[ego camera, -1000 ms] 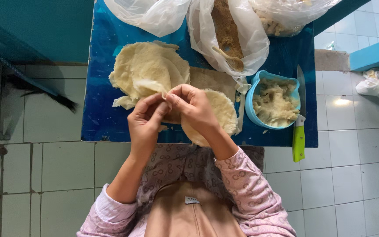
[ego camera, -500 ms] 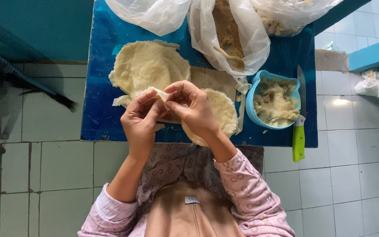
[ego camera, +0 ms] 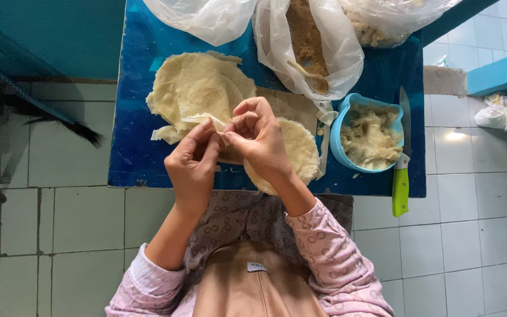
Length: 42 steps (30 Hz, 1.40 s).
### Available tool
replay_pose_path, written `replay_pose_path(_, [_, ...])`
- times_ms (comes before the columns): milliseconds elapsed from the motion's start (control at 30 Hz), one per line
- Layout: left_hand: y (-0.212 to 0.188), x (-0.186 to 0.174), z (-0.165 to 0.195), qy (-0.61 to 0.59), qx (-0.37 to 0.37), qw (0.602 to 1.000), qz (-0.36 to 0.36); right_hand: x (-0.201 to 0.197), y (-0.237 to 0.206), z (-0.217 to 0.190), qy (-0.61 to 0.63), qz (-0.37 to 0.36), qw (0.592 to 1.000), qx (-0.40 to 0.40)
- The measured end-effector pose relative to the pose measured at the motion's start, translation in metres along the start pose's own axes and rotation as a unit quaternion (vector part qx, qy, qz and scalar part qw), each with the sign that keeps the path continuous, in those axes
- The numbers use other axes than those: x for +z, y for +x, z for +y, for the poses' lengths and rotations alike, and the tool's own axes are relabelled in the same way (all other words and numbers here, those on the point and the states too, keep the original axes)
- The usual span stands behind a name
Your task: The person peels thin translucent pastry sheets apart one at a time, tears off small scraps and sets them aside, and stacks the separated sheets into a pile on the table. Plastic bags hold additional sheets and a brown filling-like material, with a bowl of shredded material and a knife resting on the table.
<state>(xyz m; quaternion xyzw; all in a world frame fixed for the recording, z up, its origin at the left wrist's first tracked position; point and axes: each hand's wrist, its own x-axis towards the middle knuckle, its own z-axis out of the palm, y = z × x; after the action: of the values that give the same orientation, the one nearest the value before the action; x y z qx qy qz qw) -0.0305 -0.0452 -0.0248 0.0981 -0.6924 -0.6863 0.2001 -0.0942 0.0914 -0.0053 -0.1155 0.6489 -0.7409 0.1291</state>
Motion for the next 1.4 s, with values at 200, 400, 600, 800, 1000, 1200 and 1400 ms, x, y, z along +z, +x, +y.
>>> replay_pose_path(200, [0.002,-0.002,0.006,-0.042,-0.030,0.999,0.014,-0.001,0.002,-0.003,0.101,-0.003,0.995,0.024])
replay_pose_path(400, [-0.004,-0.002,0.006,0.015,0.000,1.000,-0.001,0.001,0.000,-0.004,0.065,0.009,0.998,0.016])
replay_pose_path(600, [0.000,-0.002,-0.004,-0.009,-0.061,0.998,0.005,0.008,-0.001,-0.002,0.040,0.017,0.999,0.013])
replay_pose_path(800, [0.008,-0.009,-0.013,-0.173,-0.147,0.974,-0.023,0.010,-0.001,-0.005,-0.070,0.037,0.996,-0.046])
replay_pose_path(1000, [0.008,-0.007,-0.021,-0.190,-0.083,0.977,-0.048,0.006,-0.001,-0.008,-0.243,-0.031,0.960,-0.138])
replay_pose_path(1200, [0.035,-0.015,-0.022,-0.250,-0.108,0.962,-0.004,-0.015,0.023,0.001,0.068,0.033,0.996,-0.047])
replay_pose_path(1400, [0.054,-0.019,-0.021,-0.547,-0.337,0.766,0.037,-0.035,0.013,0.009,0.469,0.035,0.877,0.099])
